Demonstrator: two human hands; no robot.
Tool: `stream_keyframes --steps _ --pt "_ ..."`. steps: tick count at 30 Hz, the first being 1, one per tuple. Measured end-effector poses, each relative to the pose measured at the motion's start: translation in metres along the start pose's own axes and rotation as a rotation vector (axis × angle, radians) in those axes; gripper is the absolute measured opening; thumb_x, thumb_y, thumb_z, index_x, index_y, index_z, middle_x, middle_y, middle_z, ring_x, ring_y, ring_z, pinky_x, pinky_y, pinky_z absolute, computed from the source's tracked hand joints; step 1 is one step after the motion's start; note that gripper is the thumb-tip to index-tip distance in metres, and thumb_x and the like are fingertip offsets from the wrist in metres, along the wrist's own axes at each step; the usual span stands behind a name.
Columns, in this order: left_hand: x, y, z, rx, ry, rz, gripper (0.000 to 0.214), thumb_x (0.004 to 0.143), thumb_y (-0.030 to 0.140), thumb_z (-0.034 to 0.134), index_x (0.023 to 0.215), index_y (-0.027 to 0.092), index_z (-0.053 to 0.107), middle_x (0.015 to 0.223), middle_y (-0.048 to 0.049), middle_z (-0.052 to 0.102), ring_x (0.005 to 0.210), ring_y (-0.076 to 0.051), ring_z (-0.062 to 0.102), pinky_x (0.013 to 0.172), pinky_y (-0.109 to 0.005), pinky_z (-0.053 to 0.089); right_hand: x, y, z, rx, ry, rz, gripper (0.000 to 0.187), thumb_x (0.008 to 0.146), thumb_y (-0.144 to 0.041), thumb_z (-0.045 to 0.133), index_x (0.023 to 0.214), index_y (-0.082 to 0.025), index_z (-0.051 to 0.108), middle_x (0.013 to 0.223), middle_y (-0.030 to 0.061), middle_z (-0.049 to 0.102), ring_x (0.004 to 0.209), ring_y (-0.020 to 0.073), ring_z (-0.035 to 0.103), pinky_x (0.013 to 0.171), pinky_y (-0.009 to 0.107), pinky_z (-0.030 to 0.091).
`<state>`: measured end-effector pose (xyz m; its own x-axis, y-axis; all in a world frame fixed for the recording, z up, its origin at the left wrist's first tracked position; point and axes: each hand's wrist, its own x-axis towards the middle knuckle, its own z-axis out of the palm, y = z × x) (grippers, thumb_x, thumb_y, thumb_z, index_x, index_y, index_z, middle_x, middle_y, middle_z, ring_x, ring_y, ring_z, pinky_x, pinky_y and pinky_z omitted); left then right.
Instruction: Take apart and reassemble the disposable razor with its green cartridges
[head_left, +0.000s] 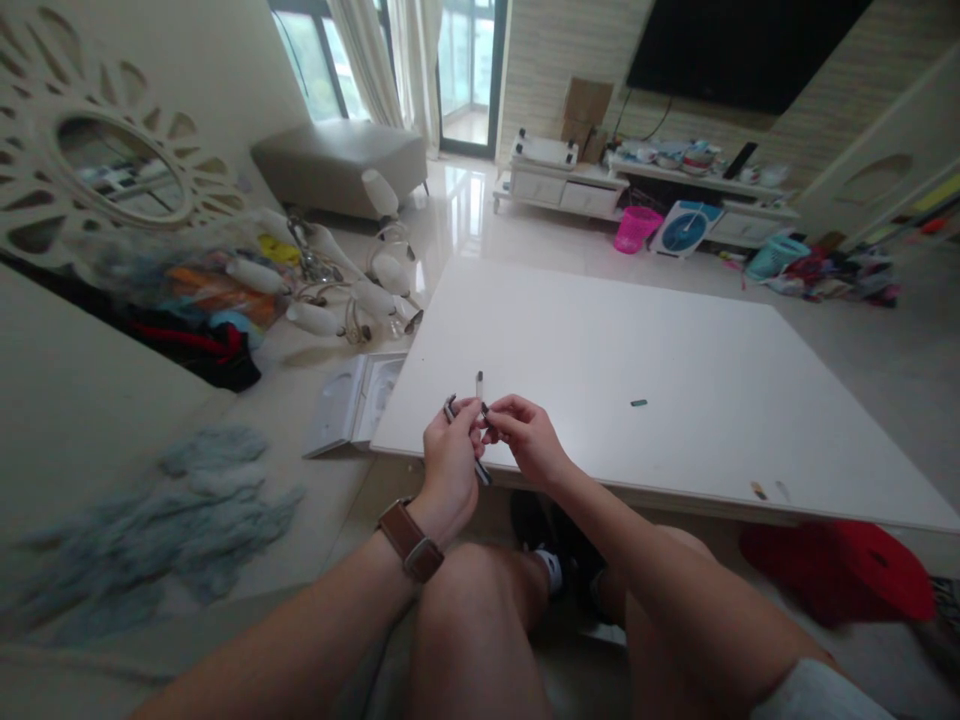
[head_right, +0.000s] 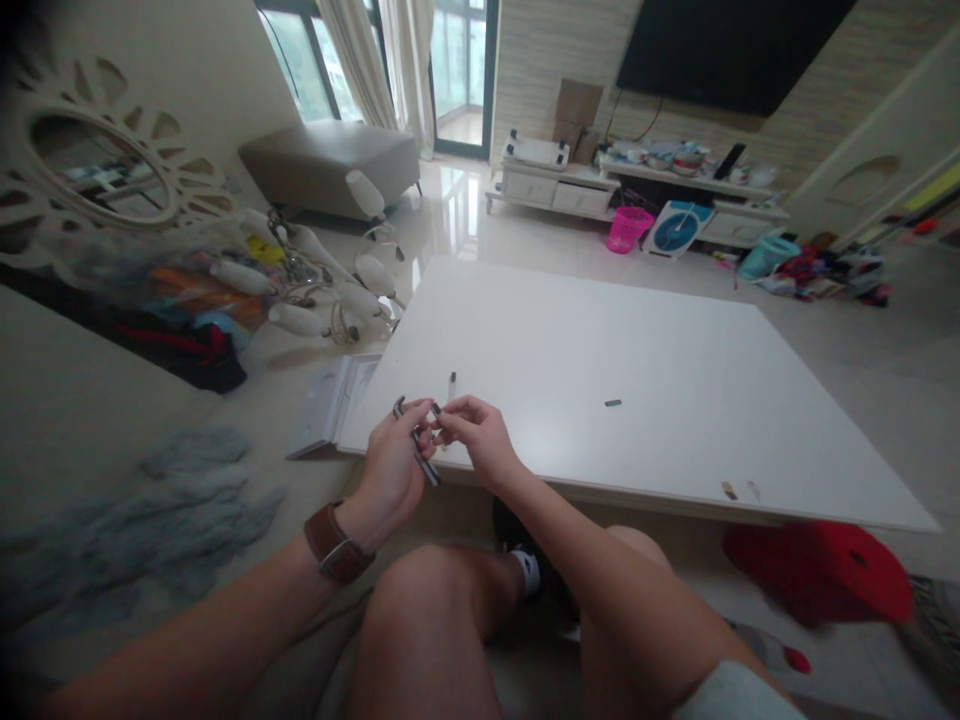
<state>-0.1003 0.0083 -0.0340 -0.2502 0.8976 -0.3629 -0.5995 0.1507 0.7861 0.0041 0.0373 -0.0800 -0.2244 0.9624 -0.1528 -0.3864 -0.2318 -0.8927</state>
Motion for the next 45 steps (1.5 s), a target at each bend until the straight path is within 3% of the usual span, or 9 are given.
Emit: stream_keyframes --steps 6,13,21,41,45 --pt "-0.001 -0.002 0.001 0.038 -0.012 -0.007 0.029 0.066 0.03 0.08 0.077 0.013 0.06 0.058 0.0061 0.05 0.048 -0.004 0.041 0.045 -0.017 0.029 0.0 -0.001 0.004 0.037 -0.001 -0.019 0.019 0.067 -0.026 0.081 0.07 -0.018 0.064 0.063 -0.0001 0.071 0.05 0.0104 0.059 0.053 0.023 0.045" --pt "-0.003 0.0 0.002 0.02 -0.043 0.003 0.033 0.062 0.034 0.083 0.075 0.012 0.062 0.057 0.0058 0.052 0.048 -0.004 0.042 0.045 -0.018 0.03 -0.004 -0.003 0.005 0.175 -0.043 0.121 0.022 0.066 -0.031 0.082 0.069 -0.017 0.064 0.065 0.0009 0.07 0.052 0.0112 0.061 0.053 0.024 0.047" --pt "-0.005 0.001 0.003 0.029 -0.009 -0.022 0.037 0.057 0.033 0.086 0.078 0.011 0.065 0.059 0.0048 0.055 0.049 -0.005 0.046 0.045 -0.018 0.03 -0.004 -0.002 0.005 0.218 -0.073 0.176 0.022 0.062 -0.028 0.086 0.073 -0.015 0.073 0.059 -0.0011 0.067 0.054 0.0092 0.06 0.056 0.021 0.047" --pt "-0.006 -0.002 0.002 -0.008 -0.031 0.009 0.041 0.059 0.039 0.087 0.077 0.013 0.061 0.057 0.0055 0.054 0.047 -0.004 0.045 0.044 -0.017 0.028 -0.005 -0.011 0.006 0.274 -0.074 0.205 0.014 0.067 -0.029 0.073 0.071 -0.017 0.068 0.068 0.0021 0.069 0.057 0.013 0.059 0.057 0.025 0.049" --pt "-0.005 -0.003 0.002 -0.007 -0.024 0.024 0.041 0.06 0.04 0.087 0.078 0.013 0.062 0.053 0.0078 0.048 0.044 -0.003 0.038 0.042 -0.017 0.024 -0.005 -0.013 0.005 0.293 -0.053 0.201 0.016 0.068 -0.032 0.072 0.072 -0.017 0.066 0.068 0.0023 0.069 0.057 0.013 0.059 0.056 0.025 0.047"
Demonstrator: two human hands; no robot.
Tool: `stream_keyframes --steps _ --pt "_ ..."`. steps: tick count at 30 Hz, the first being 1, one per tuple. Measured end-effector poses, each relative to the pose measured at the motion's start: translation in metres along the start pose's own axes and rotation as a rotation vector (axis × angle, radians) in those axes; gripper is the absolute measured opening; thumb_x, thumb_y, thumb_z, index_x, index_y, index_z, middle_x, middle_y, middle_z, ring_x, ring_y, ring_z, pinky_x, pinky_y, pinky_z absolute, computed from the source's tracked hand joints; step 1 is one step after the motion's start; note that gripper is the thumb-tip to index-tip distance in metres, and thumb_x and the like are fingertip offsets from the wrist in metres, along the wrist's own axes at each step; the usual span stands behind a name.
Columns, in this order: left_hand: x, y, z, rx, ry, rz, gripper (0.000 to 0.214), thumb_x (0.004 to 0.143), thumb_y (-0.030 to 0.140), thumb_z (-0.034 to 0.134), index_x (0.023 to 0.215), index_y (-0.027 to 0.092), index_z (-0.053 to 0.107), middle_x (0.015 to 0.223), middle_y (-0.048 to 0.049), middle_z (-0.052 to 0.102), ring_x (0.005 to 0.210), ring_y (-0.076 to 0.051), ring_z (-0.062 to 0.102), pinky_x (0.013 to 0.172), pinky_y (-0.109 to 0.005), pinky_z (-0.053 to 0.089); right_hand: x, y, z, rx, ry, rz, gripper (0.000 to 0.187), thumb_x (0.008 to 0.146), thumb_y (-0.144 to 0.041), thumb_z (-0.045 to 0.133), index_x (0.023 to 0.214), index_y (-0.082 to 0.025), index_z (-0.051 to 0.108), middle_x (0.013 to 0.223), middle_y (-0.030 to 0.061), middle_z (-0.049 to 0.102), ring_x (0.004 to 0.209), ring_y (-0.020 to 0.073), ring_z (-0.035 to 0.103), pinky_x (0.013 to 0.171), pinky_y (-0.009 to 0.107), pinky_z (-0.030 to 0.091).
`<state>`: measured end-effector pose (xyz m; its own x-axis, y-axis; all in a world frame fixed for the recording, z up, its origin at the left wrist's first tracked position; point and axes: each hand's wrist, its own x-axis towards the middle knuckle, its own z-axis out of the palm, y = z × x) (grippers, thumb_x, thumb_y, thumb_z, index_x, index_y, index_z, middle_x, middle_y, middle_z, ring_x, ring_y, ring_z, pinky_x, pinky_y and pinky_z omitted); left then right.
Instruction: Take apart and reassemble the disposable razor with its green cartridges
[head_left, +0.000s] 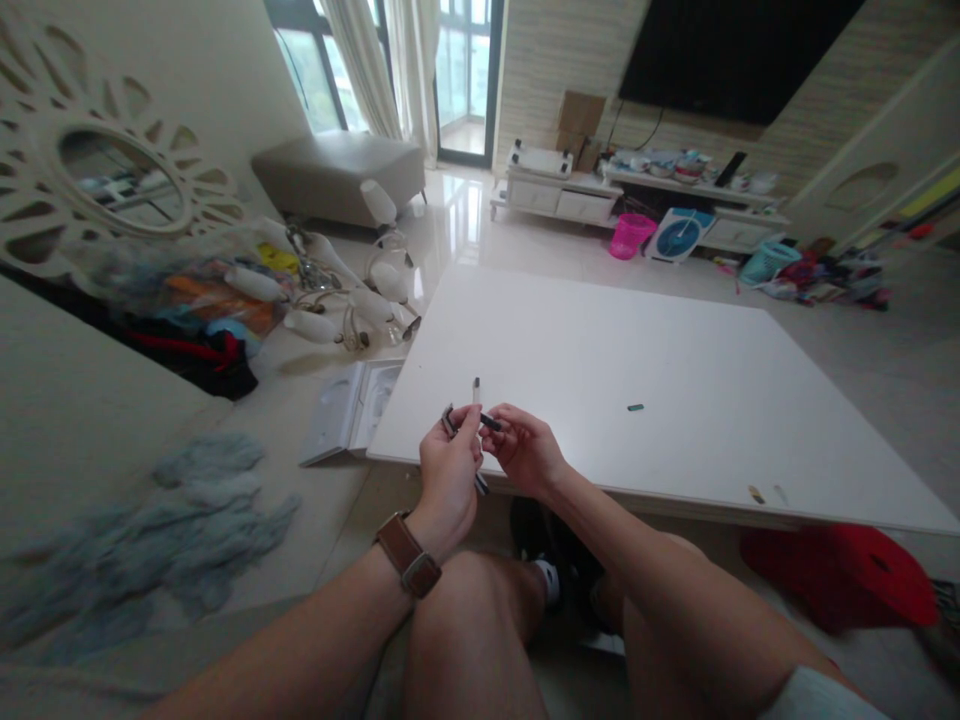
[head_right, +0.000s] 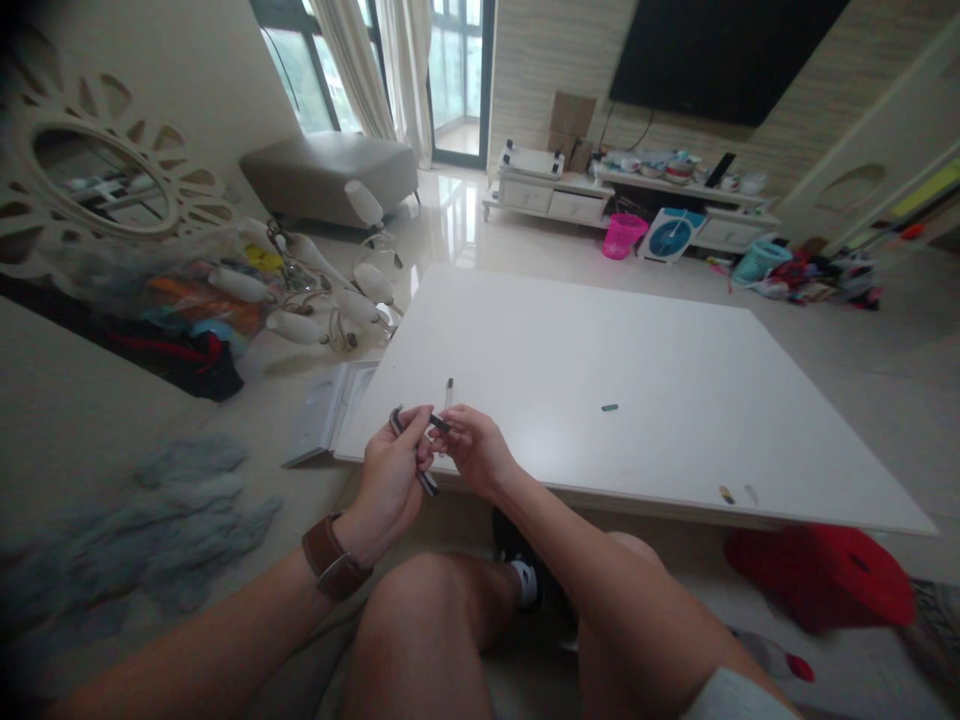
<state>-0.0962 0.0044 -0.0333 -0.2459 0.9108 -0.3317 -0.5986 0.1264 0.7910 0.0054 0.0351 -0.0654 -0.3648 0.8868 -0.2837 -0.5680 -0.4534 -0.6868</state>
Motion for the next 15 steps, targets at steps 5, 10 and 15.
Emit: stream_keyframes --steps 5,10,15 --pt "0.0012 -0.0005 -0.0004 0.02 0.006 0.042 0.039 0.064 0.041 0.085 0.077 0.013 0.061 0.05 0.009 0.044 0.043 -0.003 0.033 0.041 -0.018 0.021 -0.0001 -0.0014 -0.0009 -0.008 -0.018 -0.081 0.017 0.064 -0.029 0.076 0.076 -0.018 0.069 0.072 0.002 0.071 0.06 0.013 0.059 0.059 0.025 0.048" --pt "0.0022 -0.002 -0.0011 0.022 0.019 0.043 0.042 0.062 0.044 0.086 0.078 0.014 0.061 0.05 0.0092 0.044 0.042 -0.003 0.032 0.041 -0.018 0.021 0.0006 -0.0014 -0.0005 -0.041 0.013 -0.156 0.017 0.063 -0.023 0.077 0.078 -0.02 0.07 0.073 0.0014 0.07 0.062 0.0133 0.058 0.06 0.027 0.048" --pt "0.002 -0.004 -0.0015 -0.007 0.023 0.018 0.042 0.061 0.042 0.087 0.08 0.014 0.061 0.051 0.0104 0.041 0.043 -0.003 0.031 0.04 -0.017 0.021 0.0017 -0.0028 0.001 -0.038 0.035 -0.203 0.017 0.061 -0.017 0.078 0.076 -0.021 0.072 0.076 0.0004 0.069 0.067 0.0127 0.058 0.061 0.026 0.047"
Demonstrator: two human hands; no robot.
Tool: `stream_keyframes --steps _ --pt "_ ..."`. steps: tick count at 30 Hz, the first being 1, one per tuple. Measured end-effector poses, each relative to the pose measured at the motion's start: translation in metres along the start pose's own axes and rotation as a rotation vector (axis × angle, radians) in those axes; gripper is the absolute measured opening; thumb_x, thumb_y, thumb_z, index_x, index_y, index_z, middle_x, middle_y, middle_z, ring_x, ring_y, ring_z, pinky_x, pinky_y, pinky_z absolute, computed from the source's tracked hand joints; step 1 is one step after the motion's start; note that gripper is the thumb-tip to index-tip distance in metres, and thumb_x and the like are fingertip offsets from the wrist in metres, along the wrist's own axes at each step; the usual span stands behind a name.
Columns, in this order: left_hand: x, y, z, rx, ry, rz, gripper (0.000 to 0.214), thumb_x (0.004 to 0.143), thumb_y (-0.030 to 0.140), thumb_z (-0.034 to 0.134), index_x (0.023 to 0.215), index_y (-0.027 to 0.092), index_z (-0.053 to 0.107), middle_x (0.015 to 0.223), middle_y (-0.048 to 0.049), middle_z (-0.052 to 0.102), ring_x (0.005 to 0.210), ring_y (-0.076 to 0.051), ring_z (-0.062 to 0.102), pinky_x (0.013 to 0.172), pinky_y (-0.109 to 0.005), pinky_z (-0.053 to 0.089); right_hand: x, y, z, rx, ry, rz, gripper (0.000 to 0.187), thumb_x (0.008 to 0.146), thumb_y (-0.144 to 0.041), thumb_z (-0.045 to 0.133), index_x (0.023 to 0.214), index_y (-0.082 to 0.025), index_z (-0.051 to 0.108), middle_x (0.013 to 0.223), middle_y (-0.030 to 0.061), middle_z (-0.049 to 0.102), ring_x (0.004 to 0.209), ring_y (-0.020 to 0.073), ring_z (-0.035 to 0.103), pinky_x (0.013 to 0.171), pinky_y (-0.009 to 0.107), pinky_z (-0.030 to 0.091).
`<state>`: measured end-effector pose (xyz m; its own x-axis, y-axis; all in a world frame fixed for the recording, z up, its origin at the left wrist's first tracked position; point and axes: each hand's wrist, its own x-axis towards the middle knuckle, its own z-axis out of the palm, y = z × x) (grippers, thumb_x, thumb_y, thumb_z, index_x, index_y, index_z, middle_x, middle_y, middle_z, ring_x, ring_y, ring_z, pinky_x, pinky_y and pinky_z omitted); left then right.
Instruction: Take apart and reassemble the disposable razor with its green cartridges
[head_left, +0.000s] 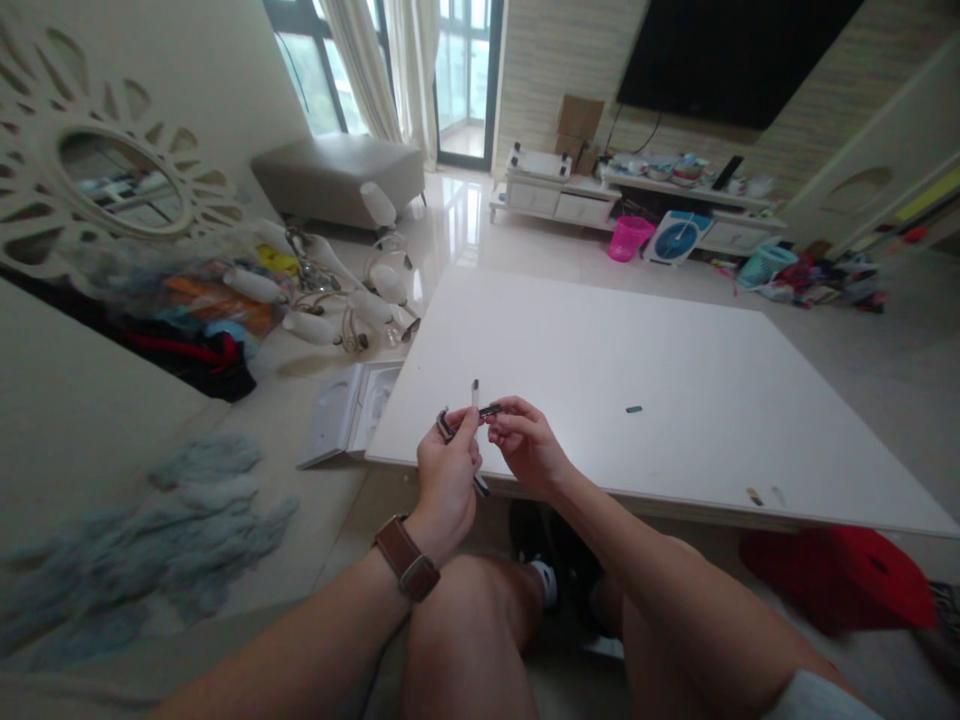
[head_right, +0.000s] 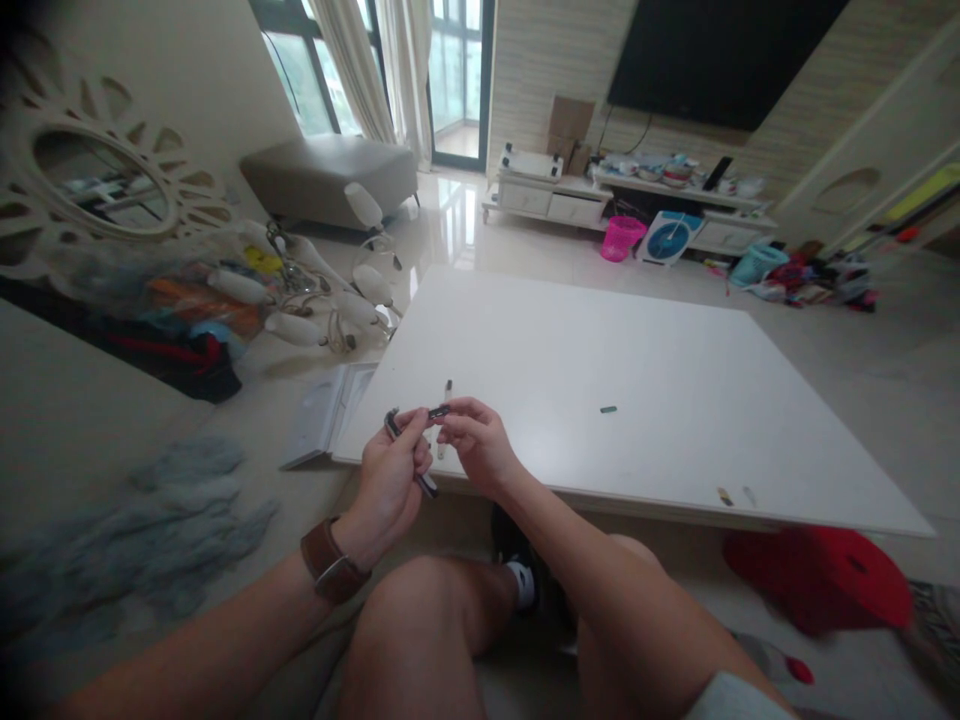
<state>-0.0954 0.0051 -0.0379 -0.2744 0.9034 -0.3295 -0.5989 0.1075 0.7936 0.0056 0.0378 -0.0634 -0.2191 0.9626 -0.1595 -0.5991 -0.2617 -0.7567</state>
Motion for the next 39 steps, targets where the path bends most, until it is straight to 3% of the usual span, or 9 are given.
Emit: stream_keyframes --steps 5,19,25,29,32,39 --pt "-0.003 0.001 0.001 -0.008 -0.006 -0.02 0.041 0.061 0.038 0.088 0.079 0.014 0.061 0.051 0.0103 0.04 0.043 -0.003 0.03 0.04 -0.017 0.021 0.0 0.002 0.0 -0.021 -0.003 -0.02 0.025 0.059 -0.013 0.08 0.082 -0.022 0.076 0.076 -0.0016 0.068 0.067 0.0107 0.057 0.063 0.024 0.046" --pt "-0.003 0.001 0.001 0.01 0.012 -0.037 0.041 0.06 0.033 0.087 0.086 0.013 0.063 0.054 0.0097 0.043 0.044 -0.003 0.03 0.041 -0.018 0.021 0.008 0.005 -0.006 -0.026 0.081 -0.038 0.017 0.063 -0.025 0.085 0.077 -0.02 0.076 0.072 -0.0002 0.07 0.064 0.0103 0.056 0.063 0.025 0.046" --pt "-0.003 0.0 0.0 0.026 -0.04 -0.073 0.025 0.068 0.031 0.076 0.079 0.014 0.062 0.067 0.0053 0.049 0.047 -0.004 0.037 0.043 -0.019 0.027 0.012 0.002 -0.012 -0.019 0.12 -0.07 0.018 0.066 -0.028 0.085 0.08 -0.021 0.075 0.075 -0.0018 0.07 0.071 0.011 0.063 0.062 0.023 0.044" --pt "-0.007 0.001 0.002 -0.017 -0.101 -0.169 0.025 0.075 0.039 0.061 0.077 0.013 0.064 0.067 0.0019 0.051 0.05 -0.007 0.041 0.045 -0.021 0.032 0.012 0.002 -0.013 -0.011 0.09 -0.085 0.017 0.069 -0.027 0.085 0.082 -0.022 0.075 0.084 0.0002 0.074 0.079 0.0135 0.066 0.068 0.025 0.048" --pt "-0.009 -0.001 0.003 0.017 -0.14 -0.168 0.025 0.076 0.038 0.061 0.074 0.013 0.063 0.064 0.0013 0.051 0.05 -0.007 0.041 0.045 -0.021 0.033 0.01 0.001 -0.01 -0.003 0.064 -0.082 0.016 0.069 -0.027 0.085 0.08 -0.02 0.075 0.088 0.0022 0.075 0.082 0.0148 0.067 0.07 0.025 0.051" --pt "-0.011 -0.004 0.003 0.031 -0.181 -0.142 0.028 0.076 0.042 0.066 0.075 0.015 0.059 0.061 0.0021 0.05 0.051 -0.008 0.04 0.046 -0.02 0.032 0.004 -0.006 -0.004 0.007 -0.073 -0.002 0.02 0.07 -0.031 0.085 0.082 -0.019 0.074 0.088 0.0047 0.076 0.064 0.0126 0.062 0.052 0.022 0.047"
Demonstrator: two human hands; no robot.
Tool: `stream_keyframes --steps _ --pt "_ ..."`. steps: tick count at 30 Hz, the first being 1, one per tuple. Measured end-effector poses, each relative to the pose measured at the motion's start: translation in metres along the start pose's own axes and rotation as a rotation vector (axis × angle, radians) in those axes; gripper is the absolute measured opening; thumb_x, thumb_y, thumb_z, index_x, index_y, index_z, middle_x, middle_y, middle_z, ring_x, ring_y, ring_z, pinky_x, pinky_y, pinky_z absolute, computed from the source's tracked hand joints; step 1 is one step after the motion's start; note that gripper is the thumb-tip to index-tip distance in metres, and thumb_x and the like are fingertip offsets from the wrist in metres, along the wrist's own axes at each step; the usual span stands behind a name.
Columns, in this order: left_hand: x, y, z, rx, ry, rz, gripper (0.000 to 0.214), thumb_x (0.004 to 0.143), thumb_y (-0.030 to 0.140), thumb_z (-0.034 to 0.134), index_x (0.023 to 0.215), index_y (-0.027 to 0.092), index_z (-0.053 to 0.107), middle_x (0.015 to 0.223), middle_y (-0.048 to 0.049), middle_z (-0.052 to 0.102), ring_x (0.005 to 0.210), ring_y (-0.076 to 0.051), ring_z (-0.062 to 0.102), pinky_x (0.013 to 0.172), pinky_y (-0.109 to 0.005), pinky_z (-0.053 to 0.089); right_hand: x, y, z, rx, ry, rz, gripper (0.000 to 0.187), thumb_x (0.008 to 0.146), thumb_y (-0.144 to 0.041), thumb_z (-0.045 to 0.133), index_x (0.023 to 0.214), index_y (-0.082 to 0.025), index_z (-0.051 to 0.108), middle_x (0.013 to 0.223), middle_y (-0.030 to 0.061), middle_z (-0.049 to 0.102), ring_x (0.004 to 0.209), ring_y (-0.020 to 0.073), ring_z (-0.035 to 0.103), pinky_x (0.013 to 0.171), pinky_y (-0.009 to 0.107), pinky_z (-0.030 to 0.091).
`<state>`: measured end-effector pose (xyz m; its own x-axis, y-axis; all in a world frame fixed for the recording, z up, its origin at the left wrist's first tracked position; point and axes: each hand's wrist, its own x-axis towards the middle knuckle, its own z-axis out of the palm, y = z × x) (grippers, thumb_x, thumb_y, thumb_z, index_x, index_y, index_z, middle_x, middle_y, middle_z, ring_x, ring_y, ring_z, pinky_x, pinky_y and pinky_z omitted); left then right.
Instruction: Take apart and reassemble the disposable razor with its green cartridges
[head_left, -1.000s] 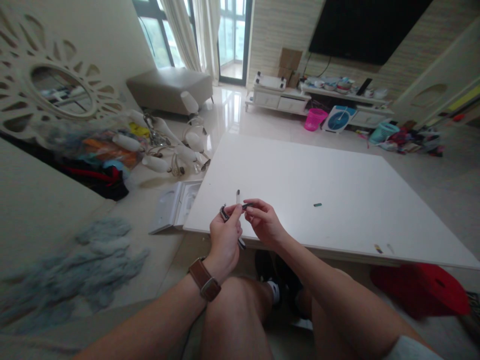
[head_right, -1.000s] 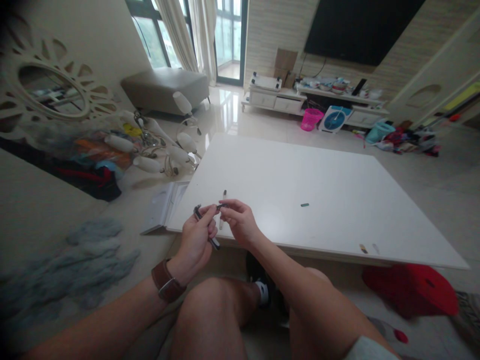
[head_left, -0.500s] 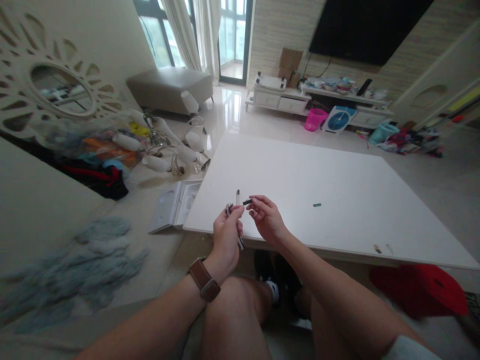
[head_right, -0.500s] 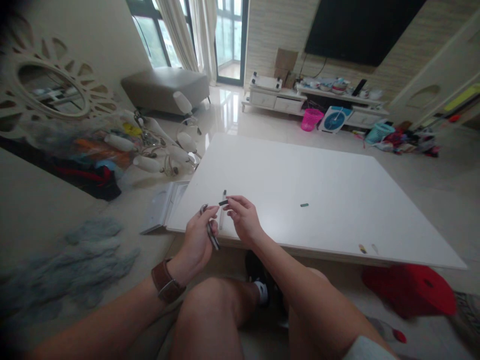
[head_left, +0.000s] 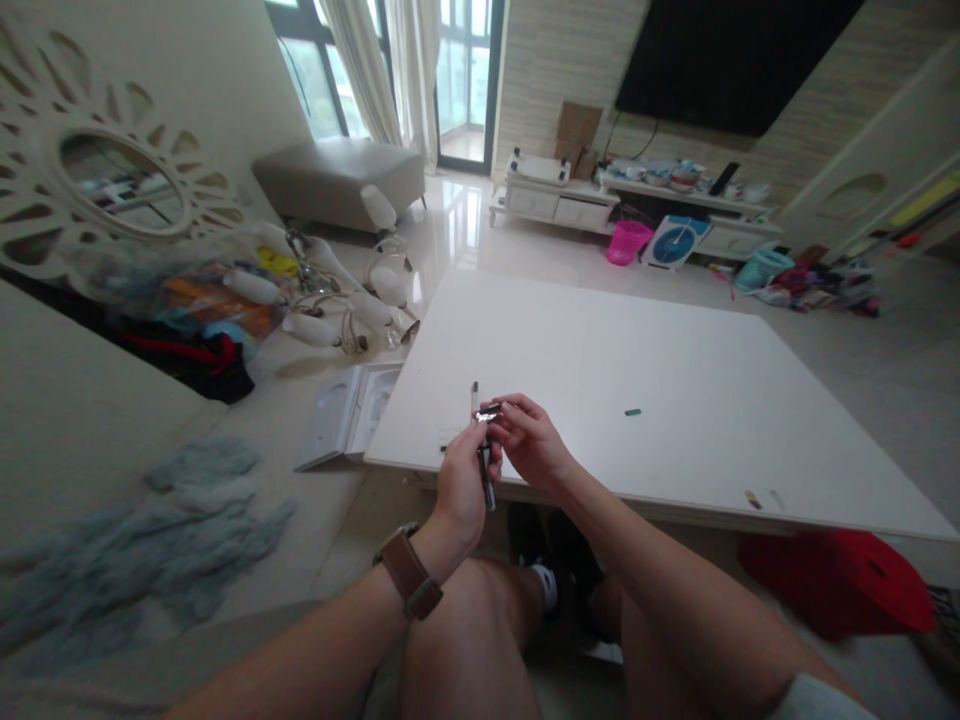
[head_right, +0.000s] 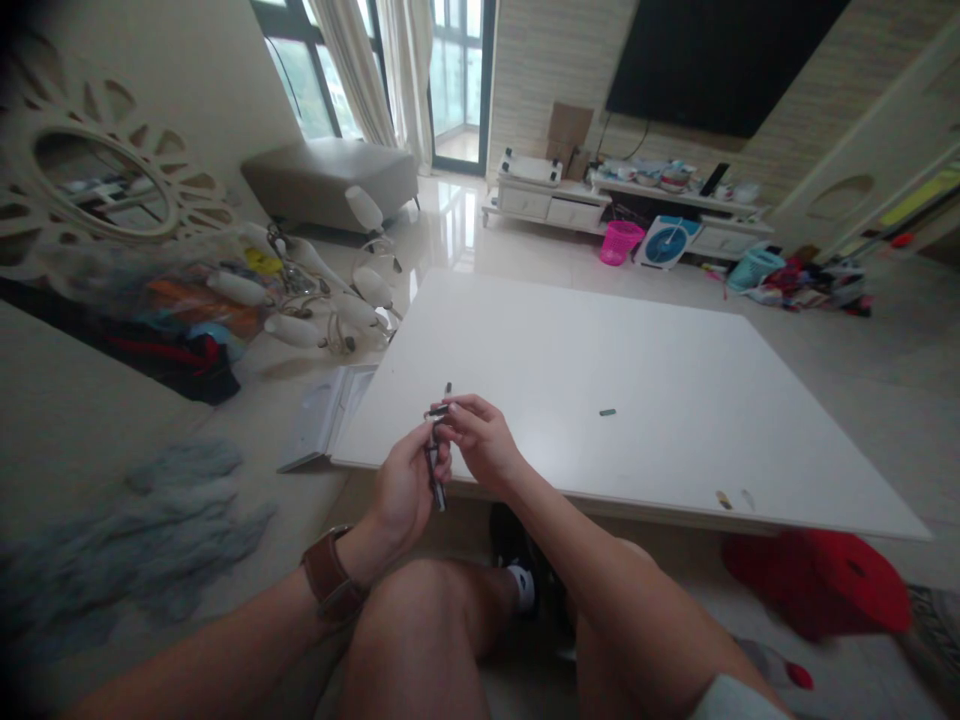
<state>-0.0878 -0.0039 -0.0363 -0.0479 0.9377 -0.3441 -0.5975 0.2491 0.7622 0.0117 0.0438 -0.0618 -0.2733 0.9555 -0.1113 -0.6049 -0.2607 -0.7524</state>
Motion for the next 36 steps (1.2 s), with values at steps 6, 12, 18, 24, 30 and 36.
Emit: stream_keyframes --steps 6,12,18,24,30,36 --pt "-0.0015 0.0014 -0.0001 -0.006 -0.033 0.026 0.03 0.079 0.044 0.066 0.075 0.016 0.055 0.059 0.0034 0.047 0.048 -0.007 0.037 0.045 -0.02 0.029 -0.0021 -0.0037 -0.0001 -0.05 -0.093 -0.009 0.021 0.071 -0.033 0.083 0.085 -0.02 0.076 0.086 0.0047 0.076 0.059 0.0117 0.056 0.053 0.025 0.047" --pt "-0.0023 0.002 -0.0006 -0.039 -0.062 0.026 0.03 0.081 0.044 0.064 0.074 0.015 0.056 0.057 0.0038 0.046 0.045 -0.006 0.035 0.043 -0.02 0.027 -0.0019 -0.0032 -0.0008 -0.058 -0.099 -0.021 0.02 0.071 -0.033 0.082 0.085 -0.02 0.078 0.078 0.0033 0.074 0.064 0.0123 0.057 0.066 0.028 0.049" --pt "-0.0017 0.0017 -0.0009 -0.08 -0.064 -0.003 0.029 0.08 0.041 0.066 0.072 0.016 0.052 0.054 0.0054 0.041 0.043 -0.005 0.031 0.041 -0.019 0.024 -0.0029 -0.0044 -0.0019 -0.077 -0.108 -0.037 0.018 0.07 -0.029 0.082 0.086 -0.02 0.079 0.088 0.0051 0.078 0.076 0.0137 0.064 0.082 0.03 0.05" --pt "-0.002 0.003 0.0006 -0.124 -0.066 -0.05 0.03 0.079 0.039 0.068 0.074 0.017 0.049 0.054 0.0068 0.039 0.043 -0.004 0.027 0.04 -0.018 0.02 -0.0051 -0.0069 -0.0001 -0.062 -0.098 -0.024 0.019 0.065 -0.025 0.086 0.082 -0.022 0.078 0.1 0.0028 0.077 0.091 0.0158 0.069 0.082 0.026 0.052" --pt "-0.0028 0.0034 0.0005 -0.131 -0.072 -0.061 0.029 0.079 0.038 0.068 0.074 0.017 0.048 0.054 0.0066 0.04 0.042 -0.004 0.028 0.039 -0.017 0.02 -0.0059 -0.0087 -0.0005 -0.063 -0.126 -0.001 0.022 0.066 -0.025 0.085 0.087 -0.021 0.078 0.097 0.0039 0.077 0.088 0.015 0.068 0.083 0.026 0.053" --pt "-0.0038 0.0041 -0.001 -0.163 -0.082 -0.114 0.028 0.079 0.037 0.066 0.073 0.018 0.047 0.054 0.0072 0.038 0.041 -0.004 0.026 0.039 -0.017 0.02 -0.0045 -0.0094 -0.0008 -0.03 -0.075 -0.003 0.021 0.065 -0.021 0.085 0.083 -0.023 0.074 0.097 0.0028 0.075 0.092 0.0165 0.066 0.079 0.028 0.052"
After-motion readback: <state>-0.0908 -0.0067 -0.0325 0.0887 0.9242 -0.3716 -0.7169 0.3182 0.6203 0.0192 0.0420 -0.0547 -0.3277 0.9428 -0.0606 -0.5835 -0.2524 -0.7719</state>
